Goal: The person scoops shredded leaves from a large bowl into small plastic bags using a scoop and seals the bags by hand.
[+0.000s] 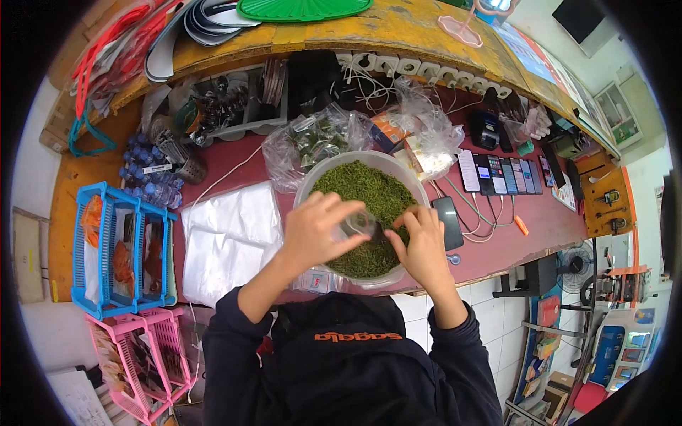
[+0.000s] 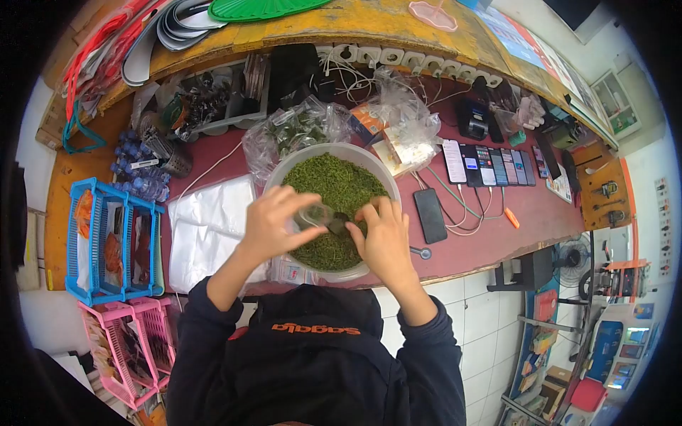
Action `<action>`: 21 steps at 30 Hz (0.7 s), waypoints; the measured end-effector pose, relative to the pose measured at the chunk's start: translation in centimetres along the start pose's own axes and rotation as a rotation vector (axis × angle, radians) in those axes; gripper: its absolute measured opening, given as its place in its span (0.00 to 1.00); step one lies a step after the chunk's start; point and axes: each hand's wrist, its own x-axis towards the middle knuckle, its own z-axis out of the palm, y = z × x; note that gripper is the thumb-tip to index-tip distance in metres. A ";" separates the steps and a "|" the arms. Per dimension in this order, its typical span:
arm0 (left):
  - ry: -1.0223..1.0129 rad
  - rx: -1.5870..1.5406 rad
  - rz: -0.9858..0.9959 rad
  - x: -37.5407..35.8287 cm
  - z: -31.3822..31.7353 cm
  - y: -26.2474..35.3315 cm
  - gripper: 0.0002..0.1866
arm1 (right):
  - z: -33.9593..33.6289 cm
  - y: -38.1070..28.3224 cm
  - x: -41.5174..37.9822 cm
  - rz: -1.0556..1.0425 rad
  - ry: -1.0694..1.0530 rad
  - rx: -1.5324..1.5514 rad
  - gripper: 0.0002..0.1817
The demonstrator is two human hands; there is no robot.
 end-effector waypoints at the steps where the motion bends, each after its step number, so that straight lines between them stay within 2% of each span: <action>1: 0.031 -0.002 -0.107 -0.1 -0.6 -0.4 0.23 | 0.4 0.9 -0.5 0.025 -0.077 -0.244 0.09; 2: 0.032 -0.077 -0.183 -0.3 -1.3 -0.8 0.23 | 1.0 2.0 -1.2 -0.002 -0.203 -0.329 0.06; 3: 0.033 -0.076 -0.184 -0.5 -1.7 -1.2 0.23 | 1.3 2.5 -1.5 -0.003 -0.203 -0.328 0.06; 5: 0.066 -0.266 -0.301 -1.1 -2.1 -1.8 0.26 | 1.7 3.0 -1.9 -0.027 -0.216 -0.306 0.05; 9: 0.095 -0.280 -0.287 -1.1 -2.3 -1.7 0.29 | 1.9 1.4 -1.1 -0.050 -0.202 -0.300 0.07; 11: 0.093 -0.275 -0.292 -1.1 -2.4 -1.5 0.30 | 1.8 0.1 -1.3 -0.196 -0.348 -0.240 0.06; 15: 0.103 -0.271 -0.294 -1.2 -2.3 -1.6 0.33 | 0.8 0.5 -0.3 -0.091 -0.417 0.093 0.07; 16: 0.106 -0.269 -0.296 -1.2 -2.4 -1.6 0.33 | 0.5 0.9 0.1 -0.094 -0.418 0.093 0.07; 18: 0.098 -0.288 -0.329 -1.1 -2.6 -1.5 0.32 | -0.3 2.0 0.7 0.078 -0.439 0.363 0.08; 21: 0.083 -0.276 -0.336 -1.2 -2.3 -2.0 0.32 | -2.3 2.4 1.4 0.195 -0.445 0.440 0.08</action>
